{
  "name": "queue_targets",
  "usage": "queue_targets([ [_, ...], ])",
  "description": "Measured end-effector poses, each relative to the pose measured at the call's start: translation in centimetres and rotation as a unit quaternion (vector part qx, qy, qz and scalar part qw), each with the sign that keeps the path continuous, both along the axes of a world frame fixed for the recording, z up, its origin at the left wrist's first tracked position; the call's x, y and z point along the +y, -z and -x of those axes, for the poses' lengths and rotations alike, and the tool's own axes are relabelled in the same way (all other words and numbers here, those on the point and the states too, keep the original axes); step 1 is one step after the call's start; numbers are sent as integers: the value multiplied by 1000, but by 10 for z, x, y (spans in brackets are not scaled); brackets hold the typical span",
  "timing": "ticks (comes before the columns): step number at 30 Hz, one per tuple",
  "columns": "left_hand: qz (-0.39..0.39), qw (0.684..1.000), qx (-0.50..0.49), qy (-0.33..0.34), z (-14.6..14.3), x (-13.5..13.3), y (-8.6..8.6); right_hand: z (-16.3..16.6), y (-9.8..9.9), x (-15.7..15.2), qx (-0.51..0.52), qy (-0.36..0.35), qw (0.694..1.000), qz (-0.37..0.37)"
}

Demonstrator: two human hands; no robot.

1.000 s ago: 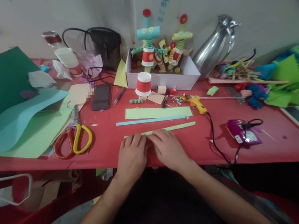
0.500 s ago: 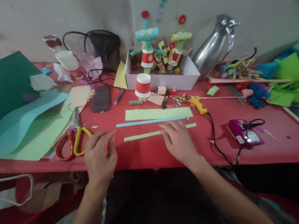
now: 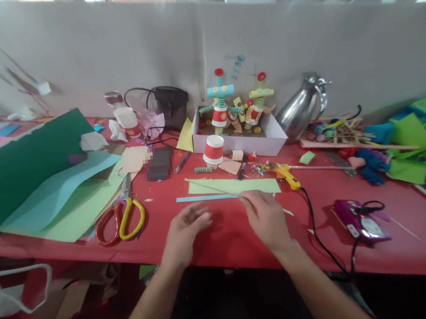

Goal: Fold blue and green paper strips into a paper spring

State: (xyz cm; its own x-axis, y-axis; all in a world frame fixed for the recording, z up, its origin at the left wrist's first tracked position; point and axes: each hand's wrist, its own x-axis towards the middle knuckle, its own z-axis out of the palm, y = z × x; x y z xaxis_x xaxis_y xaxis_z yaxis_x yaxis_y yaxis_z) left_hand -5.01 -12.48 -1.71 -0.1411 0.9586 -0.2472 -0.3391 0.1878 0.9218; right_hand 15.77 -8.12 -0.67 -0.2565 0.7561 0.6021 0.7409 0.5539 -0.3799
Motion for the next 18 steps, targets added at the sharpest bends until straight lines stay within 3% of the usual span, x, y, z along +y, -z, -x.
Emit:
queue_targets([
  [3,-22,995,-97,11,-20,30,-13,7,-2,14,-74,-8,987,-143],
  [6,-72,992,-106,-5,-27,64,-21,13,-8,37,-107,-19,980,-169],
  [8,-86,990,-113,16,-24,81,-24,16,-13,50,-99,-24,986,-134],
  [11,-96,989,-104,46,-16,94,-22,19,-15,61,-41,-50,998,-20],
  [14,-96,991,-86,43,-10,95,-14,21,-9,61,22,-93,992,83],
  [18,-117,992,-43,13,-2,93,-9,20,-4,53,67,-129,979,141],
])
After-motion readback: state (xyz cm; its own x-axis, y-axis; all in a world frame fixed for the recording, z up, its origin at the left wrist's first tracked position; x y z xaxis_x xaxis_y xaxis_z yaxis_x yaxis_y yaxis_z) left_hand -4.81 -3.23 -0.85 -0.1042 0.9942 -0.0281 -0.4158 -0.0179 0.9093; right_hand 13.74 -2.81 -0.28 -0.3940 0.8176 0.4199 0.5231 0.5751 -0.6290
